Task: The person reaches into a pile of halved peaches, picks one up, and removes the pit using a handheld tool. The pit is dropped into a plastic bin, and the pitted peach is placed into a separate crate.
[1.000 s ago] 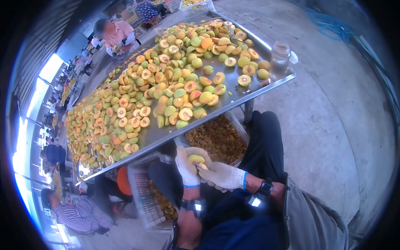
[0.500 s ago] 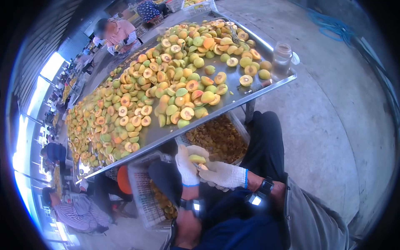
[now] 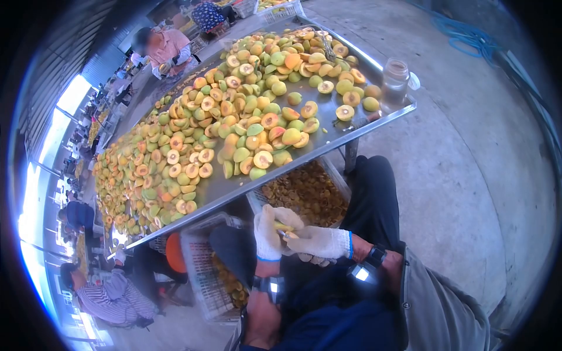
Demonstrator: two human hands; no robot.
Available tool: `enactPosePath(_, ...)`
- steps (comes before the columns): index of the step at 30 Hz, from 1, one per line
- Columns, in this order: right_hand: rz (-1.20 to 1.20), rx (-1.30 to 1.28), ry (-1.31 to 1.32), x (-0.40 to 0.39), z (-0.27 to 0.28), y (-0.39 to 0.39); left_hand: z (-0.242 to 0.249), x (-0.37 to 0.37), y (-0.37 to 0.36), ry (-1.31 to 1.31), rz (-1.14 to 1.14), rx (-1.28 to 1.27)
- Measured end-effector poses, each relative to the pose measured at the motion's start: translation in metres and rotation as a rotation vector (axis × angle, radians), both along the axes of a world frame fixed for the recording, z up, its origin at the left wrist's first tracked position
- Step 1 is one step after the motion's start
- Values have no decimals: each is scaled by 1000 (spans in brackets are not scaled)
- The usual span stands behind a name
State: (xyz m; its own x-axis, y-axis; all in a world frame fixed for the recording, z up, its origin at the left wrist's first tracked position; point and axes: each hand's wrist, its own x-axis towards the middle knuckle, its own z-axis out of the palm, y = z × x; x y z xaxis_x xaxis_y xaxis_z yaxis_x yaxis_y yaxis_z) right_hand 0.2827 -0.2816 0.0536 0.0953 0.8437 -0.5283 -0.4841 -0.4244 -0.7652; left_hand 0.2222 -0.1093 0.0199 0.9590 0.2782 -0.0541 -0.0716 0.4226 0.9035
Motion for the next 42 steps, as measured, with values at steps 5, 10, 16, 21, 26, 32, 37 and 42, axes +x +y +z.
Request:
enactPosePath(5, 34, 27, 133, 5, -12, -2, 7, 1, -1, -3, -19, 22)
enactPosePath(10, -10, 86, 379, 7, -18, -6, 13, 4, 6, 19, -158, 292)
enactPosePath(16, 12, 15, 132, 5, -19, -1, 5, 5, 2, 135, -48, 190)
enactPosePath(21, 47, 39, -10, 10, -23, -3, 2, 1, -2, 240, 47, 277)
enactPosePath(26, 34, -41, -125, 14, -22, -1, -2, 3, 2, 309, 18, 322)
enactPosePath(32, 68, -46, -164, 24, -38, -3, -11, 4, 6, 339, -68, 365)
enactPosePath(37, 94, -120, -259, 24, -27, 3, -19, 8, 9, 589, -57, 207)
enactPosePath(42, 93, -175, -470, 20, -34, 7, -14, 12, 5, 705, -36, 230)
